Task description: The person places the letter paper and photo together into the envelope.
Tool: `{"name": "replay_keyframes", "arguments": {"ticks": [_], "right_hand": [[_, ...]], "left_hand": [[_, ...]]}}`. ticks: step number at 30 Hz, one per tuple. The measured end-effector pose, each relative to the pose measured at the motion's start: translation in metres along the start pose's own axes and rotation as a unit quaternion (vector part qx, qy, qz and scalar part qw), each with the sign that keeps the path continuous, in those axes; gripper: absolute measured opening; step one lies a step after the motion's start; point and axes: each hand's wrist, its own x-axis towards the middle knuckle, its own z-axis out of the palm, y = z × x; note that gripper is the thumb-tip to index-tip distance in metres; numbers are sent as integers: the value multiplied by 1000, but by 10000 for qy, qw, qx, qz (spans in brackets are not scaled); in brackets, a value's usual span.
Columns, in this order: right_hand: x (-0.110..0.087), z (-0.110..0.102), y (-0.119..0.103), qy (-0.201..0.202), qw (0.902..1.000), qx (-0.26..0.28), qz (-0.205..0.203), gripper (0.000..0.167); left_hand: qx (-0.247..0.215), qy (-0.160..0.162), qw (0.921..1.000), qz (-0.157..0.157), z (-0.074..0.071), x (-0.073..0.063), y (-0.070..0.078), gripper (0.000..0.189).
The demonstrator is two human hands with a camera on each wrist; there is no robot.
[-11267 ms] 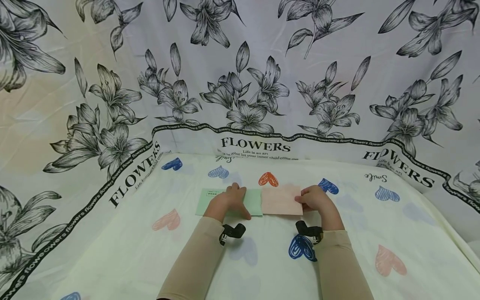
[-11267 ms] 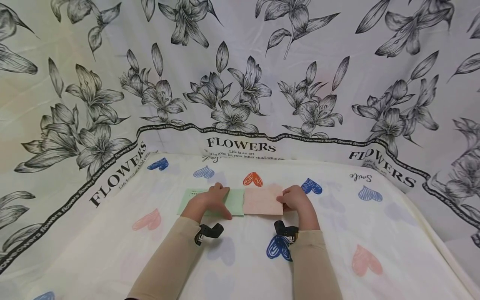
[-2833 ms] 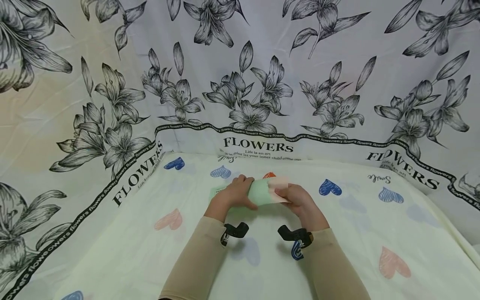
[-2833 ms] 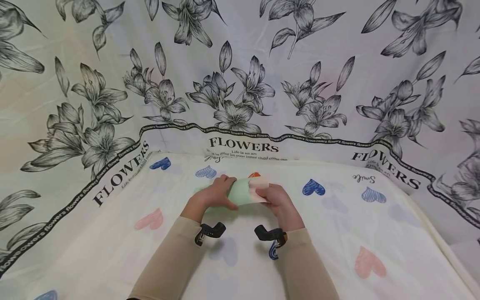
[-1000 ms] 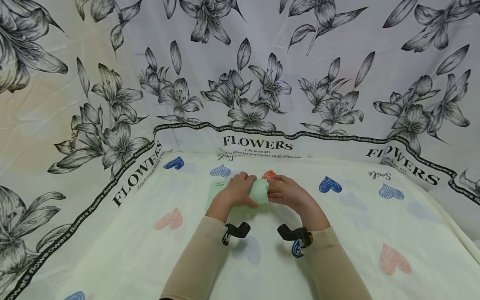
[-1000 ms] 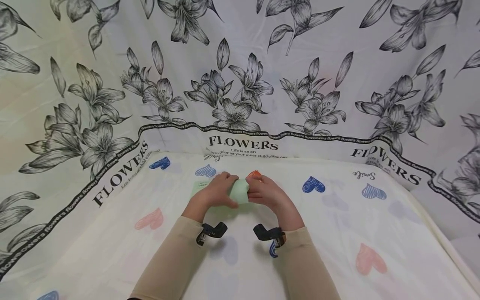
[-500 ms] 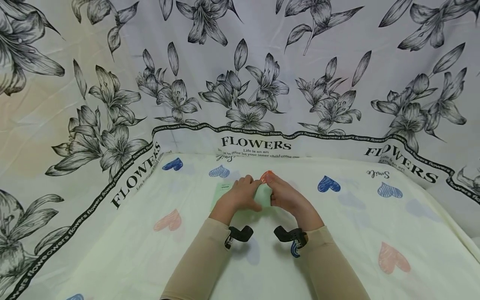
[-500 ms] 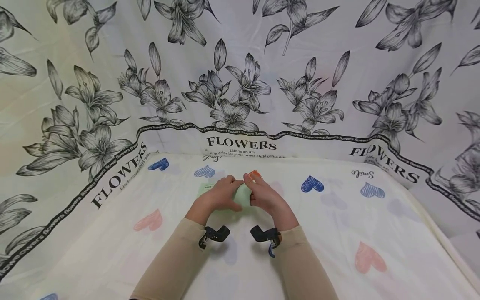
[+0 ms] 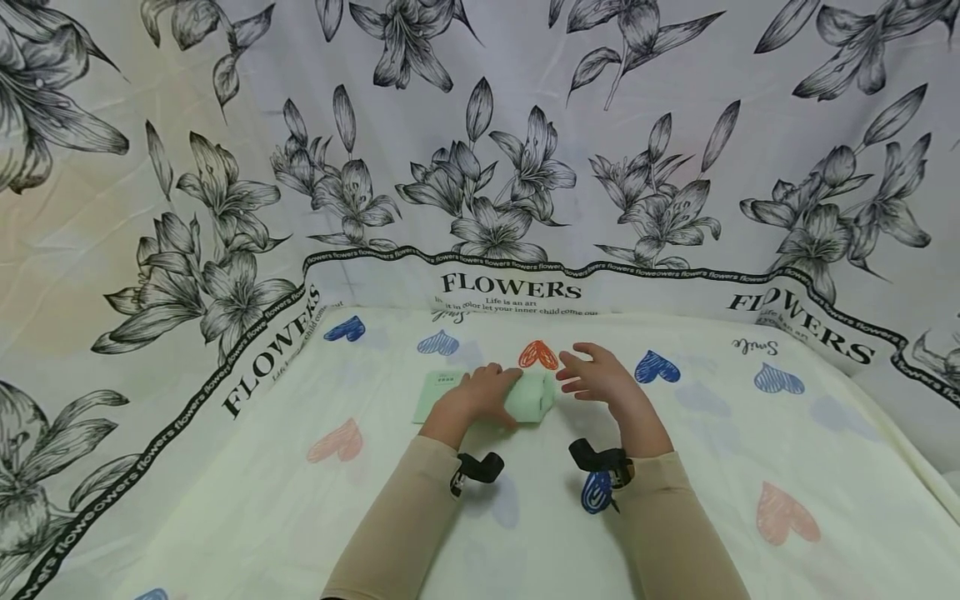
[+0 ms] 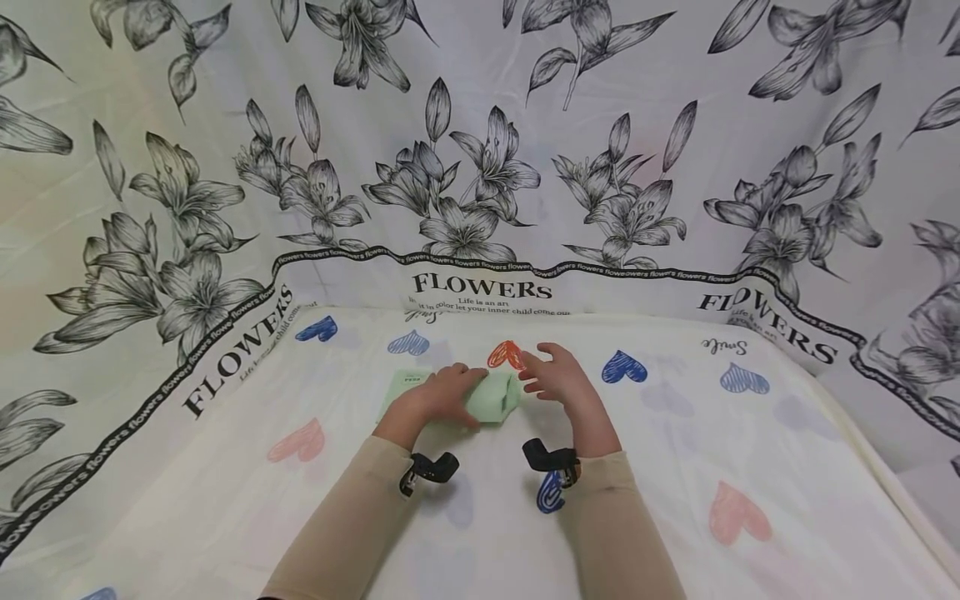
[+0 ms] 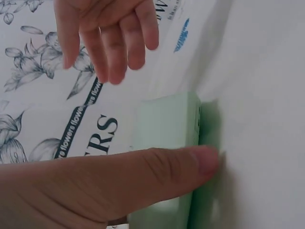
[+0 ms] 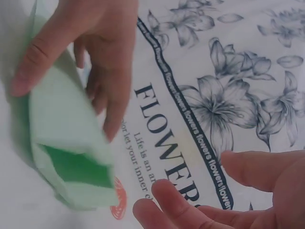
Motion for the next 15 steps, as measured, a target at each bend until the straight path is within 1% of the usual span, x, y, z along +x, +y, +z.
{"name": "replay_keyframes", "arguments": {"ticks": [4, 6, 9, 15], "right_hand": [[0, -3, 1, 101, 9999, -93, 86, 67], [1, -4, 1, 187, 9997, -88, 115, 66], [2, -6, 0, 288, 9995, -75, 104, 64], [2, -9, -2, 368, 9992, -74, 139, 61]], "left_hand": [[-244, -457, 9984, -216, 7, 0, -7, 86], [-311, -585, 9973, -332, 10, 0, -11, 84], [-371, -601, 9968, -377, 12, 0, -16, 85], [-533, -704, 9957, -292, 15, -2, -23, 82]]}}
